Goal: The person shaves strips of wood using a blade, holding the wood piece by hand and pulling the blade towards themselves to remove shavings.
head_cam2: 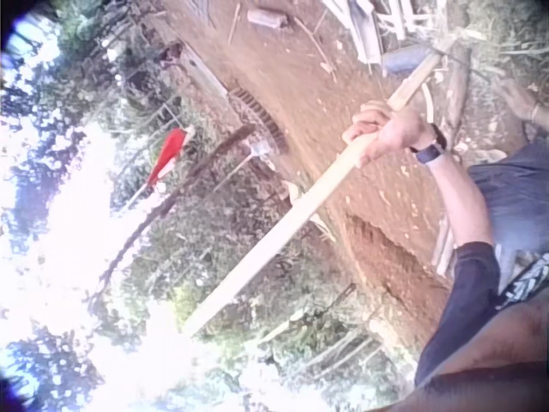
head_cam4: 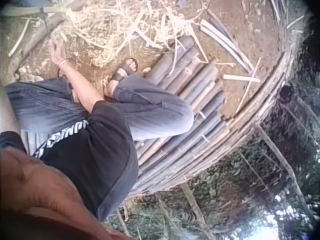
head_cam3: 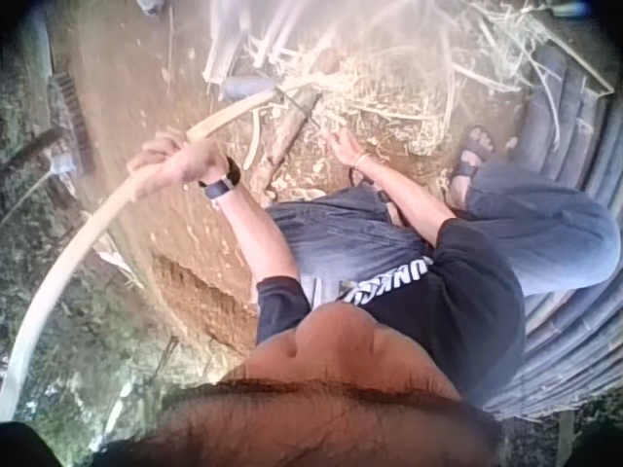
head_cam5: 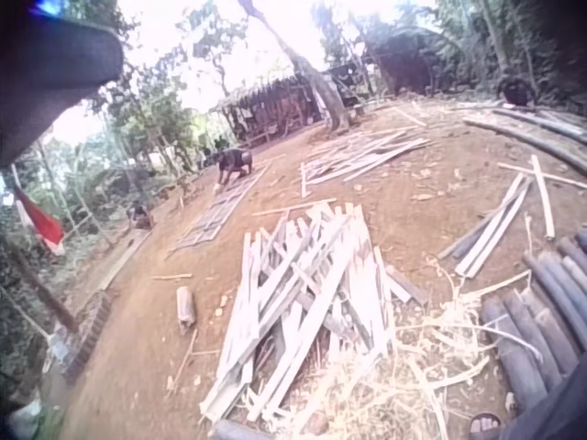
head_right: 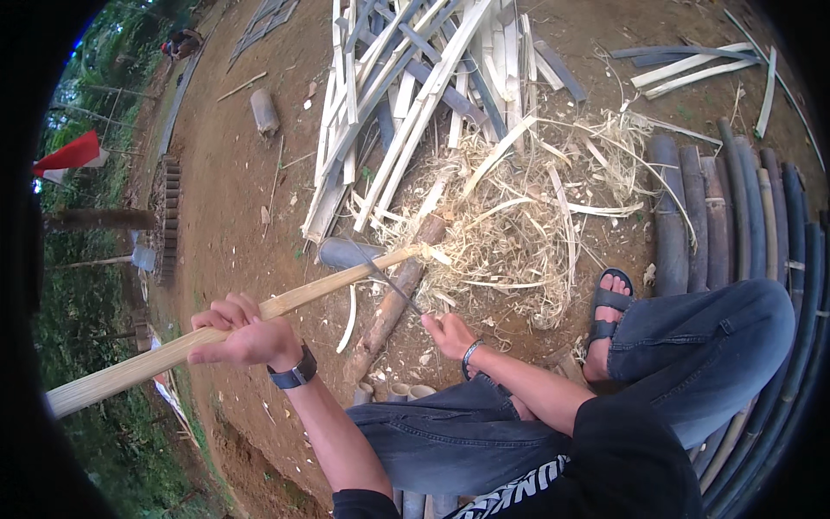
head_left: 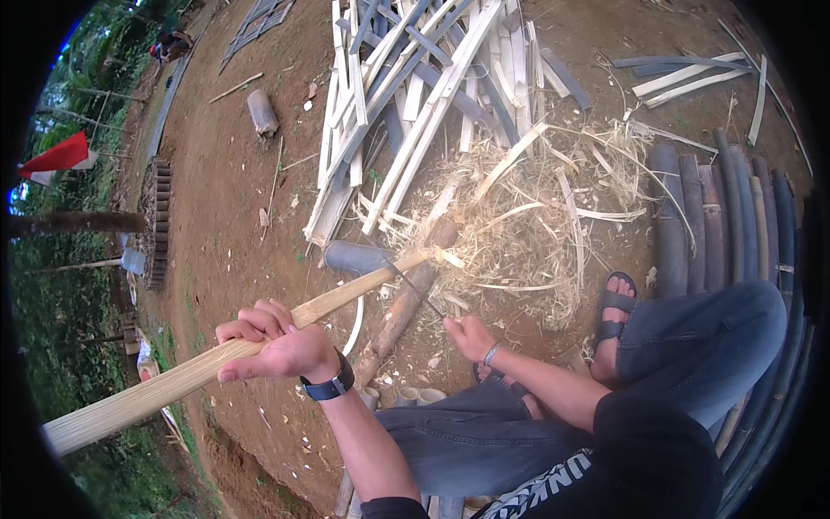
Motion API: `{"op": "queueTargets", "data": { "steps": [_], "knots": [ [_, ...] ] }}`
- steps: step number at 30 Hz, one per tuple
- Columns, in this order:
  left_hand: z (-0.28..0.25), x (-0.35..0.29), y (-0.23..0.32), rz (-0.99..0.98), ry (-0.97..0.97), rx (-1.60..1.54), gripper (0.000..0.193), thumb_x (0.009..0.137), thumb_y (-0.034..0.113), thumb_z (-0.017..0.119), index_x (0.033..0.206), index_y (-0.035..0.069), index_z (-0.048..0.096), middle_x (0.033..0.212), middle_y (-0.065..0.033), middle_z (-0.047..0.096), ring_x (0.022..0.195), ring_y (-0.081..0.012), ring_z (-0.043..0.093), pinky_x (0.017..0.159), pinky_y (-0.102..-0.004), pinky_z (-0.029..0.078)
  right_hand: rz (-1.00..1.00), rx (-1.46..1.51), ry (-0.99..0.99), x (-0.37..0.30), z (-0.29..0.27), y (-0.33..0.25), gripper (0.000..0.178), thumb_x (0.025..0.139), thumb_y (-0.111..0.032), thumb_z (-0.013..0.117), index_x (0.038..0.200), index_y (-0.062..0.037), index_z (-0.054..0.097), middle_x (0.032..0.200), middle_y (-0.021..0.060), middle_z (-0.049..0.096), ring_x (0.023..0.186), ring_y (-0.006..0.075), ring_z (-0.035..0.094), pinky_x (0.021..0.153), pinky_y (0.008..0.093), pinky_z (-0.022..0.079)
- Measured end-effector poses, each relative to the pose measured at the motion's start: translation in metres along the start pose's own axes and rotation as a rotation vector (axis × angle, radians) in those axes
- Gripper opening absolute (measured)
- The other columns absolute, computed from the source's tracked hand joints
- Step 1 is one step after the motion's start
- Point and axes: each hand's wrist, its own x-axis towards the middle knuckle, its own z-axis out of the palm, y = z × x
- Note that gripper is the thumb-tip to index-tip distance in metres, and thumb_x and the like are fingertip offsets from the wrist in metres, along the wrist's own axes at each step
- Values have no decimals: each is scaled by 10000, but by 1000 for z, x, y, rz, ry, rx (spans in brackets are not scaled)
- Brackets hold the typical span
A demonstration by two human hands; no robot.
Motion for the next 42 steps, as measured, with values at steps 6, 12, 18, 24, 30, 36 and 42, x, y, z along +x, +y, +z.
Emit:
{"op": "queueTargets", "data": {
  "steps": [6,12,18,24,30,36,42],
  "knots": [
    [-3,-1,0,20,34,63,577,909,687,171,692,154,214,510,28,183,446,-88,145,417,-233,116,21,60,76,6,21,-5,755,890,-641,388,460,-23,445,426,65,435,406,182,437,447,420,363],
    [10,1,1,16,-1,51,575,910,685,168,693,154,211,512,31,175,453,-90,138,423,-236,113,110,-26,44,30,11,28,734,889,-641,395,465,-46,470,436,50,452,405,187,458,459,388,390],
    [18,0,3,1,27,64,573,910,686,171,690,157,204,511,33,170,455,-92,130,420,-240,106,116,65,82,30,11,29,720,906,-630,364,453,-77,444,434,48,449,379,172,446,459,370,394],
    [14,2,-3,-5,15,67,577,906,692,175,686,159,199,509,34,165,451,-92,130,417,-242,103,110,188,-73,9,-2,15,670,908,-630,368,498,-105,436,442,6,442,372,134,454,395,322,383],
    [4,6,-8,35,43,99,579,906,692,172,685,157,201,510,33,169,451,-89,131,419,-240,100,255,268,-143,-6,-7,-24,681,903,-638,376,493,-97,429,437,16,446,360,128,443,374,293,364],
    [18,3,-2,23,15,51,579,907,688,191,692,151,218,504,31,175,437,-85,142,409,-227,120,230,109,-23,29,-10,18,721,899,-643,372,463,-75,454,427,32,452,348,159,453,385,334,380],
    [16,3,-3,44,-10,43,585,902,691,230,703,141,239,481,29,189,408,-77,157,393,-205,149,258,85,40,28,-6,21,730,912,-608,376,449,-48,451,426,47,454,393,175,471,484,385,420]
  ]
}}
